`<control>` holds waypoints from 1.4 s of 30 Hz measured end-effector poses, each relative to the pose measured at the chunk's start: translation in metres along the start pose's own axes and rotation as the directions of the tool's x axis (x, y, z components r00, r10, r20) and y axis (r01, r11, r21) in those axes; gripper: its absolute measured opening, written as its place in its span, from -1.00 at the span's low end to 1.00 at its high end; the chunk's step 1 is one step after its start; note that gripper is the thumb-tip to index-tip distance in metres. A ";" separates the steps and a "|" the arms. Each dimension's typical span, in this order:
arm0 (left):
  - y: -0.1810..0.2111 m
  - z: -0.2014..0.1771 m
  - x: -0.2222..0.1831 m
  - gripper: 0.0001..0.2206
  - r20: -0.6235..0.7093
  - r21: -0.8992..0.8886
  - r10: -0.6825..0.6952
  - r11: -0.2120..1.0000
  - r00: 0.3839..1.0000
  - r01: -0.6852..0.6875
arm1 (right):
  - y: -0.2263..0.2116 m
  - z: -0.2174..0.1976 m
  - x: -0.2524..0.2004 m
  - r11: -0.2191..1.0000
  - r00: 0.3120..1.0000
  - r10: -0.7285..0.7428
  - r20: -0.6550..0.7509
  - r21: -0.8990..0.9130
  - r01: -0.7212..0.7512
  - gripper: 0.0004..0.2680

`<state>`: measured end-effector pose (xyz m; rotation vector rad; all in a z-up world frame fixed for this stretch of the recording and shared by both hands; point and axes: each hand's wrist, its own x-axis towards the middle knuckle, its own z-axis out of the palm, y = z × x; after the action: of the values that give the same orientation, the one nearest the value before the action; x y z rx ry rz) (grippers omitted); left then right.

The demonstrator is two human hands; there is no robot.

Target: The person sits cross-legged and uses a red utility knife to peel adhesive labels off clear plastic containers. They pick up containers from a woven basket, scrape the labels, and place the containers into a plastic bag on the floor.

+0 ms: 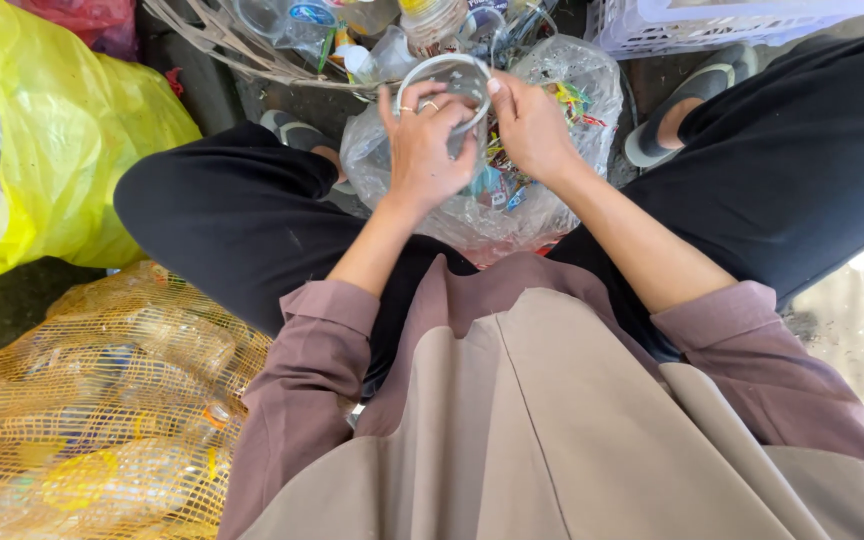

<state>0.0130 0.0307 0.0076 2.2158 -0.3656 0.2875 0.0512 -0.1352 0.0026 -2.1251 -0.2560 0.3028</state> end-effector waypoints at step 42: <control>0.029 0.011 -0.006 -0.70 0.032 0.160 -0.219 0.964 0.975 0.212 | 0.001 -0.034 -0.017 0.956 0.971 -0.233 0.061 -0.166 0.240 -0.72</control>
<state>-0.0021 0.0054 0.0198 2.3960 -0.1288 0.1478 0.0458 -0.1677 0.0215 -2.2319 -0.5744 0.1883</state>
